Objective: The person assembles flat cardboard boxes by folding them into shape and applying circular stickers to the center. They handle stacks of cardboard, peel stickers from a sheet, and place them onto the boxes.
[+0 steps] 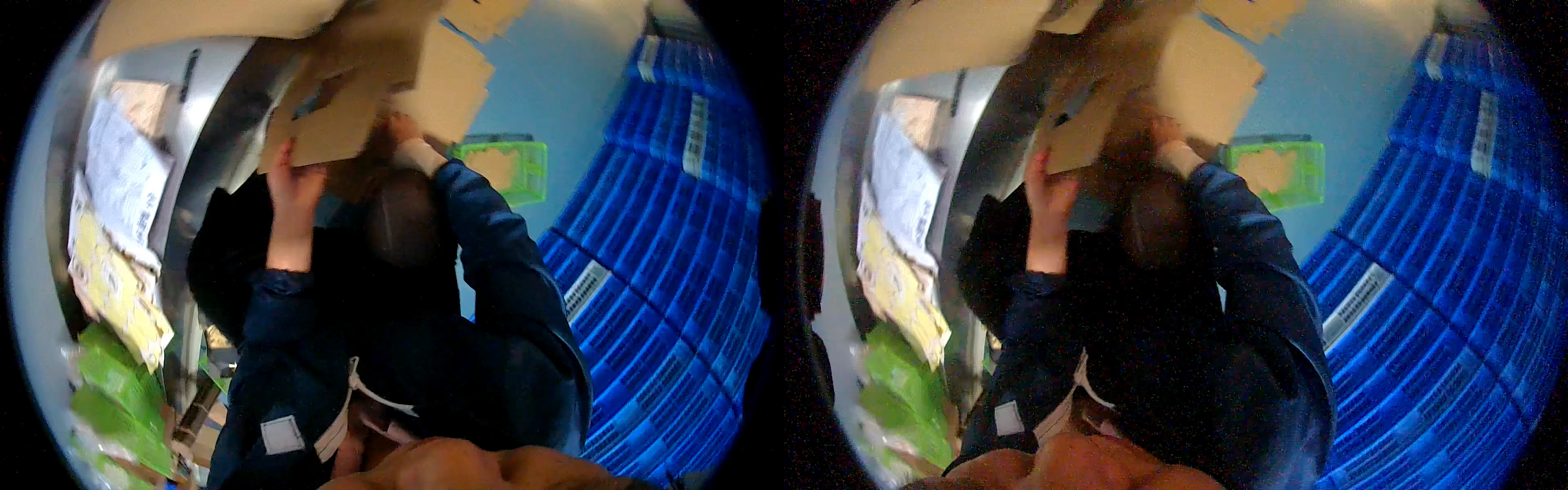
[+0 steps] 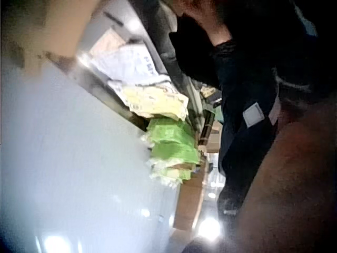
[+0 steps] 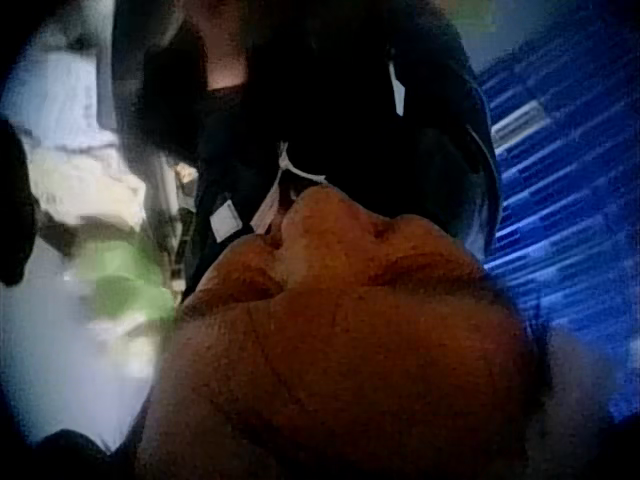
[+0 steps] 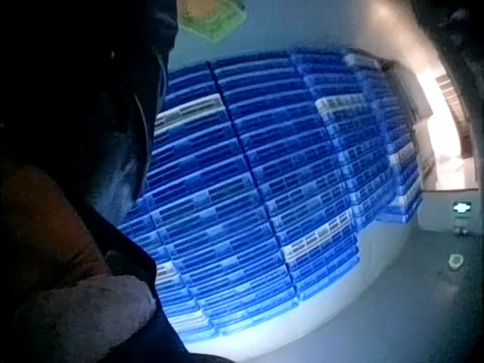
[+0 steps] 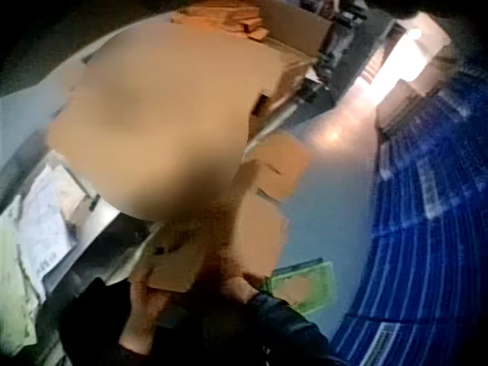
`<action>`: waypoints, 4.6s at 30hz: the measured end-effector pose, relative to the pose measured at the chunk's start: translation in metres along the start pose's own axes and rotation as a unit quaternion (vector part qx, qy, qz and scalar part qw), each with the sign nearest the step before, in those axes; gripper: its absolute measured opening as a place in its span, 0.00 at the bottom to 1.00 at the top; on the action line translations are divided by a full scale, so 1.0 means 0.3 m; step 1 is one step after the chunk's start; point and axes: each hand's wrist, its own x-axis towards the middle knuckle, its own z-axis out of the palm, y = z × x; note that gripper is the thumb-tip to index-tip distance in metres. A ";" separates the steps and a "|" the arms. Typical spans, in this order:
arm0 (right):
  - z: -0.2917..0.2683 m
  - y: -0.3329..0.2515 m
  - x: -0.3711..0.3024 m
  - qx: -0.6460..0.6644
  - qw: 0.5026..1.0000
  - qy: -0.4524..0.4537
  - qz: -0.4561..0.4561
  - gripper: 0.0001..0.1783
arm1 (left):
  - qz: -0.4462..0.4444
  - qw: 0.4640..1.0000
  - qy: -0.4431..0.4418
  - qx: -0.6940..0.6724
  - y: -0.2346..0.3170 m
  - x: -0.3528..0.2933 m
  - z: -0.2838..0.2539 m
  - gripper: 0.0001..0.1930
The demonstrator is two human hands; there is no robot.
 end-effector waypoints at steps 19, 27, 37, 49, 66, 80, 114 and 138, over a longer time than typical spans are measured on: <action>-0.100 0.708 -1.019 0.548 0.719 0.228 0.361 0.21 | -0.095 0.992 0.072 -0.029 0.249 -0.549 0.251 0.19; -0.573 0.443 -1.012 0.667 0.673 0.306 0.089 0.16 | -0.041 0.957 -0.222 0.181 0.535 -0.855 0.317 0.24; -0.992 0.145 -1.166 0.661 0.679 0.298 0.117 0.20 | 0.019 0.846 -0.287 0.450 0.628 -1.073 0.234 0.23; -1.215 -0.049 -1.108 0.650 0.696 0.302 0.028 0.28 | 0.243 0.608 -0.300 0.694 0.862 -1.482 0.385 0.19; -1.334 -0.186 -0.406 0.146 0.918 0.358 -0.088 0.35 | 0.276 0.250 -0.212 0.903 0.823 -1.243 -0.178 0.23; -1.500 -0.362 0.106 -0.301 0.887 0.347 -0.046 0.17 | 0.207 0.385 -0.124 0.891 0.821 -1.243 -0.211 0.30; -1.232 -1.429 -0.467 -0.024 0.805 0.168 -0.569 0.25 | 0.113 0.957 0.101 0.246 0.695 -1.050 -0.479 0.15; -1.110 -1.044 0.031 0.078 0.964 -0.038 -0.250 0.31 | 0.085 0.965 0.139 0.204 0.743 -1.114 -0.412 0.20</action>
